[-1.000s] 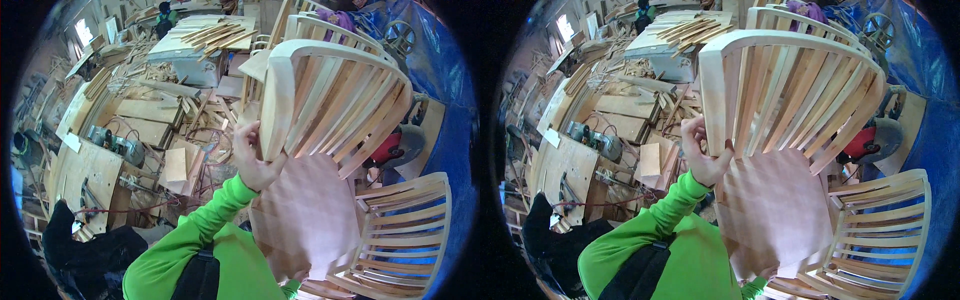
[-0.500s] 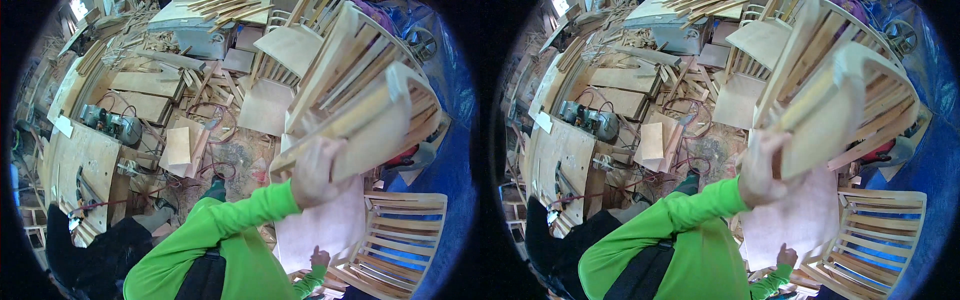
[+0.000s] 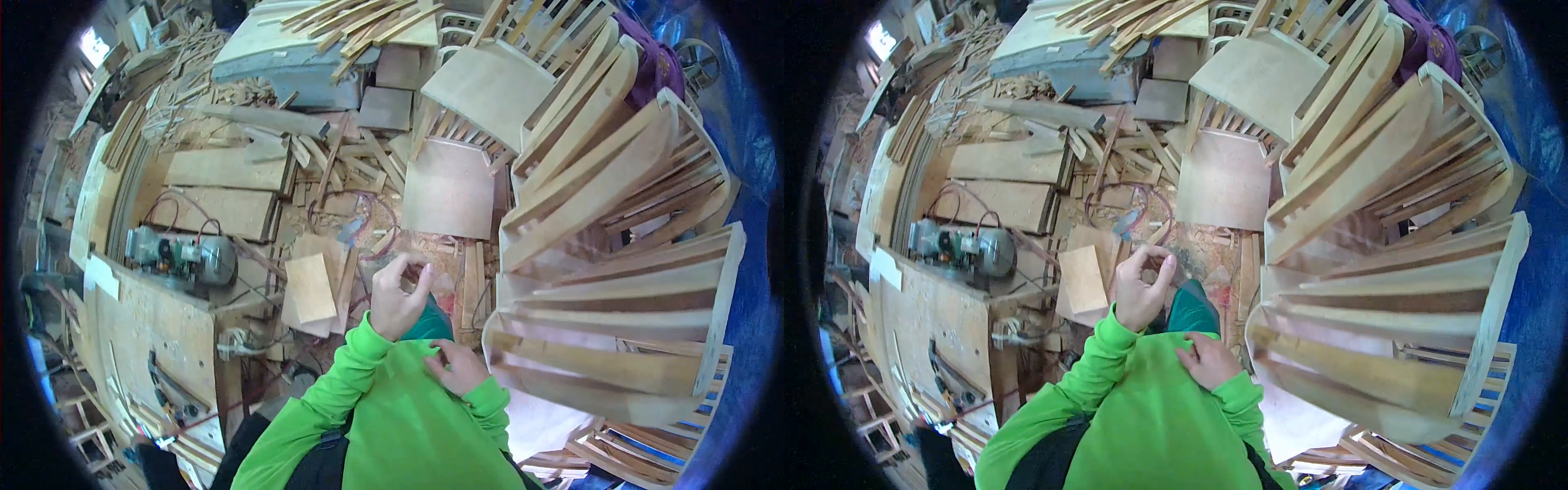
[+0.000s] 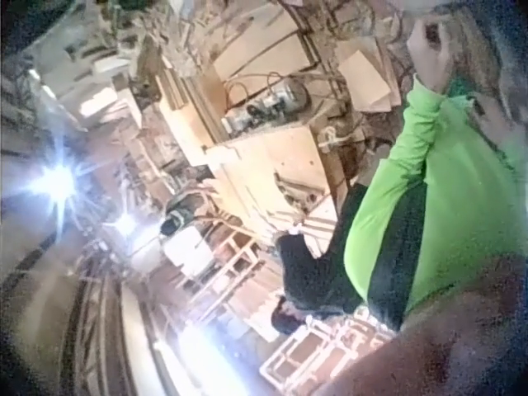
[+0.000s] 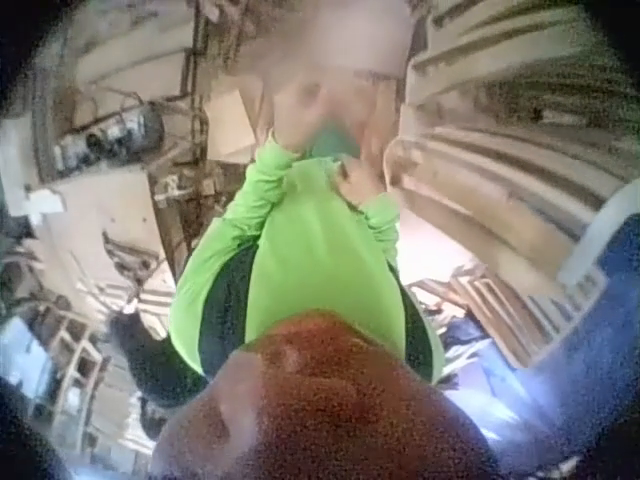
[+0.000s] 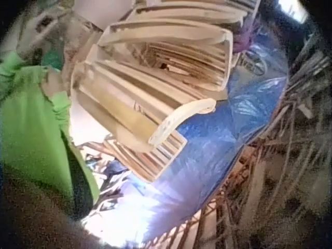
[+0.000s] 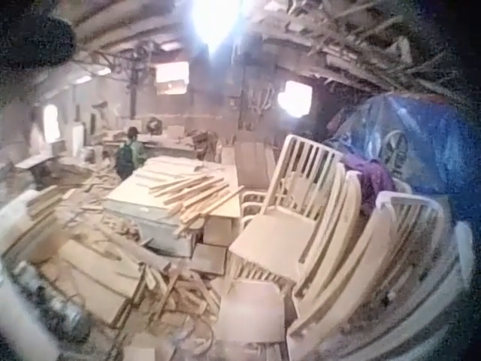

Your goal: Manufacturing wooden furniture by sanding components with an angle grinder and organizing wooden slats.

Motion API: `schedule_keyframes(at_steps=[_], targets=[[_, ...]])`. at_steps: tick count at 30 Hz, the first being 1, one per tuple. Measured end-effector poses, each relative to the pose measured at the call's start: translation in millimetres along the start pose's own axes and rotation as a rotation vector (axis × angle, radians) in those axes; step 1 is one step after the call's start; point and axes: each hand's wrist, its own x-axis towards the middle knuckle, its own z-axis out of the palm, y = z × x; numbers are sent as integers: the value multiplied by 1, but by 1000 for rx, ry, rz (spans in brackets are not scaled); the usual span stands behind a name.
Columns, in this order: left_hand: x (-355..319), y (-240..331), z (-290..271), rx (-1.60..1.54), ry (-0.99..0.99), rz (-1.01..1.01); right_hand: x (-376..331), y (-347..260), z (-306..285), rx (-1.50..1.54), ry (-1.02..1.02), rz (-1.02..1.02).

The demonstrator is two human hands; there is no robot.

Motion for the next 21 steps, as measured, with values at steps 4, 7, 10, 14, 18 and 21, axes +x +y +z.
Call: schedule_keyframes(at_steps=[4, 7, 10, 14, 18, 21], targets=[[52, -28, 9, -63, 2, -96, 42, 23, -34, -152, 164, 167], [107, -44, 3, -158, 34, -124, 87, 35, -53, 147, 558, 137], [178, -63, -12, -44, 97, -96, 129, 11, -100, 113, 648, 138], [257, -63, -26, -101, 168, -36, 170, 5, -131, 135, 646, 104], [313, -81, -20, -169, 246, -35, 207, 9, -149, 91, 515, 194], [352, -94, -23, -37, 206, -41, 236, -3, -164, 95, 542, 151]])
